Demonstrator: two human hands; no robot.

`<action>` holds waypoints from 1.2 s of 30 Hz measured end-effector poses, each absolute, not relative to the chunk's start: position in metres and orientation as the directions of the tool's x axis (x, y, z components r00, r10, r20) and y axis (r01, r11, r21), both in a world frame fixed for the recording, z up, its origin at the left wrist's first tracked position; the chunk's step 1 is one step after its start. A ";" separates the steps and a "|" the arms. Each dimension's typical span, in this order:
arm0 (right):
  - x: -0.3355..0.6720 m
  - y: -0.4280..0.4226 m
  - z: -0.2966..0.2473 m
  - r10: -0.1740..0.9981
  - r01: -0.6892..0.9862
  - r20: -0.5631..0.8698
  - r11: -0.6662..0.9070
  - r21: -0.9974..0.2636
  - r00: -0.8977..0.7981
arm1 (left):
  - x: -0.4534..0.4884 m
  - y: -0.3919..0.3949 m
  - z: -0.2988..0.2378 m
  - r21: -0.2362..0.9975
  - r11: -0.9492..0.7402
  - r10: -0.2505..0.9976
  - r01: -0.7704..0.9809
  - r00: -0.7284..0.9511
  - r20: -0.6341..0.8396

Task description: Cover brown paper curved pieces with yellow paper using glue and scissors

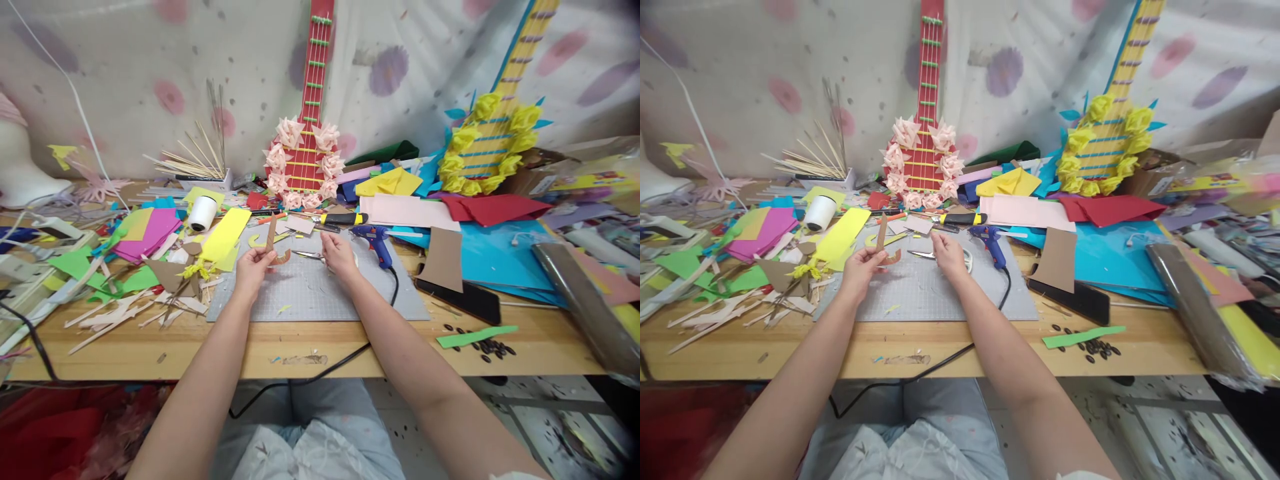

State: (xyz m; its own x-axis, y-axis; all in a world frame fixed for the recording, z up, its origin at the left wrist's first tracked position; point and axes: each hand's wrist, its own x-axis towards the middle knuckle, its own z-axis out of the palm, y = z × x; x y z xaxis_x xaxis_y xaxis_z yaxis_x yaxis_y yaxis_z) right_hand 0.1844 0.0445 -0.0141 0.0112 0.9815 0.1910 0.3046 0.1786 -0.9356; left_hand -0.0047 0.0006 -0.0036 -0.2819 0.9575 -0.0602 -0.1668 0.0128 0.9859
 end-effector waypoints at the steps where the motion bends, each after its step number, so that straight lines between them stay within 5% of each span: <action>1: 0.186 0.045 -0.013 0.980 0.290 0.198 0.191 -0.938 -0.003 | -0.010 0.002 -0.003 0.990 -0.002 0.956 -0.144 -0.289 -0.040; 8: 0.193 0.049 -0.010 0.989 0.192 0.146 0.149 -0.970 -0.028 | -0.040 0.012 -0.006 0.998 -0.067 0.856 0.008 -0.513 0.061; 12: 0.198 0.052 -0.011 0.997 0.155 0.082 0.083 -0.984 -0.010 | -0.035 0.009 -0.012 0.972 -0.030 0.920 0.235 -0.373 0.119; 15: 0.202 0.053 -0.012 0.998 0.286 0.061 0.053 -0.957 0.018 | -0.026 0.005 -0.016 0.898 -0.070 0.972 0.435 -0.175 0.160; 21: 0.210 0.051 -0.007 0.962 0.668 0.272 0.220 -0.711 -0.028 | -0.014 0.001 -0.016 0.743 -0.086 0.985 0.664 -0.054 0.161; 27: 0.207 0.047 -0.012 0.894 0.758 0.266 0.447 -0.475 -0.361 | -0.015 0.005 -0.023 0.671 -0.270 0.900 0.691 -0.067 0.432; 36: 0.212 0.054 -0.018 0.940 0.837 0.307 0.283 -0.468 -0.147 | -0.028 0.005 -0.014 0.812 -0.050 0.846 0.581 -0.408 0.344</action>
